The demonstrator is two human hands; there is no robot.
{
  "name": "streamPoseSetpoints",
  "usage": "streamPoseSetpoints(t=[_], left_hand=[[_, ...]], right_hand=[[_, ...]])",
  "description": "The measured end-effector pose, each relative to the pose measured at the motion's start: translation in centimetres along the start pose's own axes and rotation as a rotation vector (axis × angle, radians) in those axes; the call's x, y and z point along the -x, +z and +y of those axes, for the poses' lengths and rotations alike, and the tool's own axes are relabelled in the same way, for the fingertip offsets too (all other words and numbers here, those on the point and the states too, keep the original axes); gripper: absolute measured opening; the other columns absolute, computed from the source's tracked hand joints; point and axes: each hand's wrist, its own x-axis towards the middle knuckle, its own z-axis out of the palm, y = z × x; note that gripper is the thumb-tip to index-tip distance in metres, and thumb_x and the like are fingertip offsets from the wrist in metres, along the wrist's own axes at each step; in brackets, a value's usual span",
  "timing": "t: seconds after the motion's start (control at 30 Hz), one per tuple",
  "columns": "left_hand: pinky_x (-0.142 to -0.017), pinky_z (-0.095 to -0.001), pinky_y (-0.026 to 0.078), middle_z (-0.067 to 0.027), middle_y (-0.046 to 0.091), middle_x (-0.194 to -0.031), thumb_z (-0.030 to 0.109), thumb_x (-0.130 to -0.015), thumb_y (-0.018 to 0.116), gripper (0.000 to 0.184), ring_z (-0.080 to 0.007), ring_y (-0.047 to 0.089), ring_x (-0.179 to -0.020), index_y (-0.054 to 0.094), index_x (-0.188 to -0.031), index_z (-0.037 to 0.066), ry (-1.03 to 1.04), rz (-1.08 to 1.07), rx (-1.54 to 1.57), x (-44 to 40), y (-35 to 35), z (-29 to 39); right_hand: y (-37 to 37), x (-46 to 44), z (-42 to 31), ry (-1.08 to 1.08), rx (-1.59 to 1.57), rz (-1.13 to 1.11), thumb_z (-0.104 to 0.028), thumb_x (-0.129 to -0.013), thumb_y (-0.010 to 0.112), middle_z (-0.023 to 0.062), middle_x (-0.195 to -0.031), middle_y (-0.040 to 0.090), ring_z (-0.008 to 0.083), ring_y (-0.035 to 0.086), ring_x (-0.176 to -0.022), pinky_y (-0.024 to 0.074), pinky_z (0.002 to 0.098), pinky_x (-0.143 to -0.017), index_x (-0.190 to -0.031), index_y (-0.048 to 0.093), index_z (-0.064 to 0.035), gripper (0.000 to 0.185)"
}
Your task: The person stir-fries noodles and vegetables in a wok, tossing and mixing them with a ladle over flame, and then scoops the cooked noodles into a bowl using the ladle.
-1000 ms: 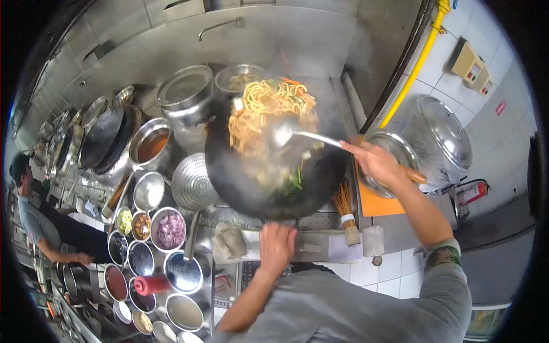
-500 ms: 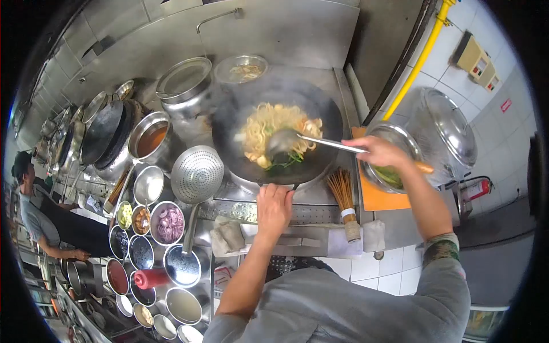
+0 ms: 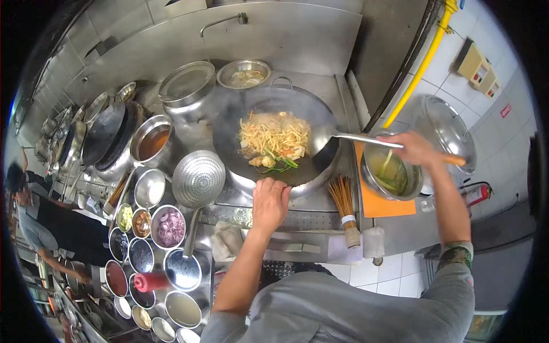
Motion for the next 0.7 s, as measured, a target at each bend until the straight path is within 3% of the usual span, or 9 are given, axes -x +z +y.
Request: streamPoseSetpoints(t=[0.03, 0.1, 0.2, 0.23, 0.3, 0.4, 0.5, 0.6, 0.7], left_hand=[[-0.081, -0.0482, 0.044, -0.0118, 0.061, -0.095, 0.013, -0.087, 0.075, 0.013, -0.0359, 0.057, -0.094, 0.068, -0.095, 0.007, 0.012, 0.005, 0.012, -0.2, 0.2, -0.2], [-0.092, -0.0489, 0.046, -0.014, 0.062, -0.112, 0.014, -0.087, 0.076, 0.028, -0.0385, 0.057, -0.11, 0.069, -0.113, 0.005, -0.03, -0.072, 0.013, 0.1, -0.5, 0.2], [-0.106, -0.0506, 0.043, -0.018, 0.056, -0.137, 0.014, -0.086, 0.077, 0.053, -0.042, 0.051, -0.131, 0.061, -0.136, 0.005, -0.007, -0.015, -0.044, 1.3, -3.8, 2.2], [-0.105, -0.0507, 0.043, -0.0186, 0.058, -0.133, 0.013, -0.086, 0.077, 0.05, -0.0415, 0.053, -0.128, 0.063, -0.134, 0.004, -0.041, -0.015, -0.011, 2.5, -5.3, 3.1], [-0.101, -0.0496, 0.046, -0.0189, 0.064, -0.123, 0.013, -0.087, 0.077, 0.043, -0.0401, 0.059, -0.119, 0.065, -0.128, 0.004, -0.12, -0.113, 0.093, 5.4, -8.2, 4.6], [-0.088, -0.0445, 0.054, -0.0184, 0.071, -0.102, 0.013, -0.089, 0.078, 0.031, -0.0376, 0.068, -0.098, 0.07, -0.117, 0.003, -0.207, -0.286, 0.279, 10.3, -9.7, 5.3], [-0.089, -0.0415, 0.054, -0.0184, 0.072, -0.106, 0.009, -0.089, 0.076, 0.023, -0.0367, 0.07, -0.1, 0.072, -0.111, 0.001, -0.466, -0.479, 0.345, 13.9, -10.1, 5.2], [-0.088, -0.0415, 0.055, -0.0182, 0.073, -0.104, 0.009, -0.09, 0.075, 0.021, -0.0359, 0.071, -0.097, 0.073, -0.109, 0.001, -0.517, -0.35, 0.316, 16.6, -10.8, 4.2], [-0.088, -0.0414, 0.055, -0.0177, 0.073, -0.104, 0.009, -0.09, 0.075, 0.022, -0.0354, 0.071, -0.098, 0.072, -0.11, 0.001, -0.581, -0.31, 0.255, 15.5, -12.0, 4.3]], right_hand=[[1.7, -0.5, -1.8, 0.125, 0.009, 0.022, -0.011, -0.093, 0.064, 0.0183, -0.115, 0.072, 0.0361, 0.072, -0.097, 0.0563, 0.0464, -0.087, -0.142, 0.061, -0.0372, 0.056], [7.3, -2.1, -3.6, 0.311, -0.079, 0.082, -0.015, -0.098, 0.058, 0.0242, -0.099, 0.072, 0.0354, 0.072, -0.088, 0.0565, 0.048, -0.081, -0.146, 0.057, -0.0415, 0.055], [14.6, -4.7, -4.0, 0.273, -0.581, 0.251, -0.011, -0.098, 0.062, 0.024, -0.129, 0.067, 0.0385, 0.066, -0.118, 0.0499, 0.0418, -0.103, -0.155, 0.048, -0.025, 0.06], [15.6, -5.8, -4.2, 0.304, -0.565, 0.26, -0.014, -0.099, 0.062, 0.0228, -0.133, 0.065, 0.0351, 0.064, -0.122, 0.0468, 0.0412, -0.107, -0.156, 0.044, -0.0207, 0.061], [16.3, -8.2, -5.7, 0.315, -0.593, 0.323, -0.016, -0.1, 0.059, 0.0252, -0.121, 0.069, 0.0339, 0.071, -0.103, 0.0551, 0.0419, -0.093, -0.157, 0.037, -0.014, 0.061], [13.7, -11.1, -11.0, 0.423, -0.776, 0.17, -0.011, -0.1, 0.054, 0.0204, -0.103, 0.064, 0.0231, 0.063, -0.063, 0.0521, 0.0385, -0.049, -0.158, 0.026, -0.0031, 0.064], [13.8, -12.3, -13.7, 0.374, -1.279, -0.036, -0.01, -0.1, 0.057, 0.0059, -0.083, 0.054, 0.014, 0.05, -0.052, 0.0442, 0.0328, -0.041, -0.157, 0.029, -0.0061, 0.064], [11.8, -8.7, -13.3, 0.253, -1.264, -0.114, -0.009, -0.101, 0.057, 0.0024, -0.08, 0.051, 0.0107, 0.047, -0.053, 0.0416, 0.0302, -0.039, -0.158, 0.028, -0.0105, 0.065], [11.3, -8.9, -11.1, 0.232, -1.277, -0.001, -0.008, -0.101, 0.057, 0.0027, -0.082, 0.051, 0.0098, 0.047, -0.053, 0.0407, 0.0291, -0.038, -0.159, 0.03, -0.0146, 0.064]])
